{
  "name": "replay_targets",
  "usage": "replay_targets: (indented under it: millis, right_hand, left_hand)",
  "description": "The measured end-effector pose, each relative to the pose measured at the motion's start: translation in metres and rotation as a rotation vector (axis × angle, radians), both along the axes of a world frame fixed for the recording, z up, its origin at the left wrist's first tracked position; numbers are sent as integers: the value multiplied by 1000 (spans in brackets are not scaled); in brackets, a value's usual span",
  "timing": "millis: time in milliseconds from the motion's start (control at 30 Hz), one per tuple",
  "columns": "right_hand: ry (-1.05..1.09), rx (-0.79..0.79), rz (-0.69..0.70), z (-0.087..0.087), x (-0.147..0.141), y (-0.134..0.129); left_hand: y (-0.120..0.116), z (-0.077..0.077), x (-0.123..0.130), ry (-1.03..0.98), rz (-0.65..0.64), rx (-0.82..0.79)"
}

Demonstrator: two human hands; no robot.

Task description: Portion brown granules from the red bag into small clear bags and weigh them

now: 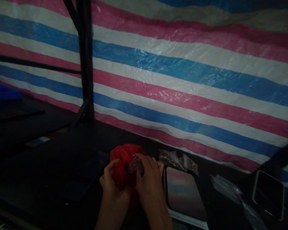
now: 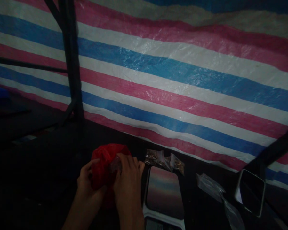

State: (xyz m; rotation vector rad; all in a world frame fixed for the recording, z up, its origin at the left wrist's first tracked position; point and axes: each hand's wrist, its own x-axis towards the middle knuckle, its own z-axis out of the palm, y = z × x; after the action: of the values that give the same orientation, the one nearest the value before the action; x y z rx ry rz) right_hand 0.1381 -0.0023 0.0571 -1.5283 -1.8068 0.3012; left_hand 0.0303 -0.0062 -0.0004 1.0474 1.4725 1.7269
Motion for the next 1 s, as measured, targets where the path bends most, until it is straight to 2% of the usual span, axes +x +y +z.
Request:
replay_targets:
  millis: [133, 300, 500, 733, 900, 1000]
  right_hand:
    - [-20, -16, 23, 5, -2, -1]
    - [-58, -46, -37, 3, 1, -3]
    - [34, -108, 92, -7, 2, -4]
    - [-85, -116, -80, -10, -1, -3]
    - [-161, -89, -111, -8, -1, -4]
    - [-102, -88, -121, -8, 4, -1]
  left_hand:
    - [0, 7, -1, -186, -53, -103]
    - [-2, 12, 3, -149, -30, -87]
    - [0, 8, 3, -136, -41, -75]
    - [2, 11, -3, -154, -83, -59]
    - [1, 11, -2, -152, -83, -58]
    - [1, 10, 1, -121, -59, -60]
